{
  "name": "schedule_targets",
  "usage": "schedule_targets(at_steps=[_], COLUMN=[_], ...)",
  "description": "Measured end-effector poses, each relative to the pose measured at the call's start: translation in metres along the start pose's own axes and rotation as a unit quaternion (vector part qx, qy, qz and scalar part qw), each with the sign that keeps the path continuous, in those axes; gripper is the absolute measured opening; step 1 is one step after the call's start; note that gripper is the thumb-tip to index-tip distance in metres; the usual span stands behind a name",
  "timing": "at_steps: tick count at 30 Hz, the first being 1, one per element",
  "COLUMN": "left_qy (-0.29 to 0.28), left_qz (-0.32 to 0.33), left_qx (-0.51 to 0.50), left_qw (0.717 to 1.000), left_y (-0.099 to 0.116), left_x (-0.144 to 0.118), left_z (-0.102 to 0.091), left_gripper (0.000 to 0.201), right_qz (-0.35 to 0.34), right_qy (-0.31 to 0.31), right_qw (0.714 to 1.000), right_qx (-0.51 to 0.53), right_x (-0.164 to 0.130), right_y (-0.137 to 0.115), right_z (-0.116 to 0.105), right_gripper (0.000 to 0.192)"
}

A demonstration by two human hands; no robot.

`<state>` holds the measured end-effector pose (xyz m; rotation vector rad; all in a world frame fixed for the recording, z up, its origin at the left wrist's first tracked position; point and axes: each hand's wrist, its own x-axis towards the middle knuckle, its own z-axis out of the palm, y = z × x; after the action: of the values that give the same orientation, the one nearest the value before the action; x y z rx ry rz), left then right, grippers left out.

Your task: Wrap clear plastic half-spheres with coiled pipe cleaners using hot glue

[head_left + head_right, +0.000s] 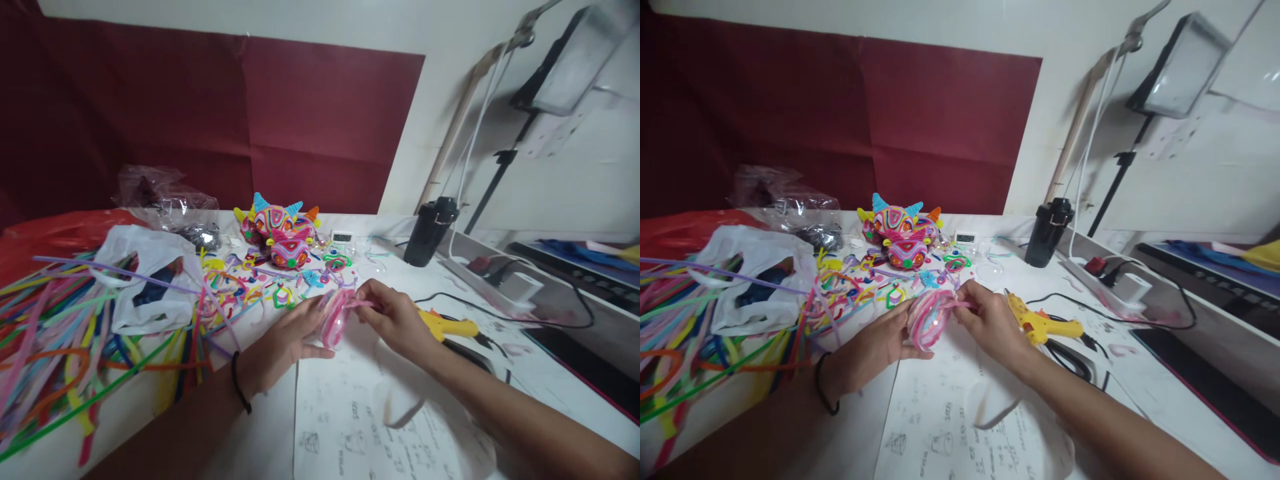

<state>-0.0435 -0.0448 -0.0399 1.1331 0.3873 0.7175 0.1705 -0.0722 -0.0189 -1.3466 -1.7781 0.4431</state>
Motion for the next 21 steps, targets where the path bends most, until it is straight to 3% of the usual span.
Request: schedule_targets(at_steps=[4,7,10,21], left_qy=[-0.02,-0.034,-0.043,-0.007], left_qz=[0.041,0.077,0.07,0.099], left_qx=[0.027,0.046,0.059,0.099], left_qw=[0.999,0.995,0.995,0.99], left_y=[0.007,0.008,0.005,-0.001], left_x=[-0.001,-0.001,0.0,-0.001], left_z=[0.005,0.007,0.005,-0.001], left_gripper=[0.064,0.083,0.095,0.096], right_qz=[0.087,0.155,0.199,0.265], right_qy=[-0.018,-0.051,-0.088,-0.197], right_qw=[0.984,0.953,0.919,0.857], right_qx=[0.155,0.254,0.329,0.395], right_x=[0.005,0.004,0.001,-0.007], right_y=[-0.001,-0.004,-0.005,-0.01], right_z=[0.004,0.008,0.013,0.028], right_gripper=[0.031,0.04,0.042,0.037])
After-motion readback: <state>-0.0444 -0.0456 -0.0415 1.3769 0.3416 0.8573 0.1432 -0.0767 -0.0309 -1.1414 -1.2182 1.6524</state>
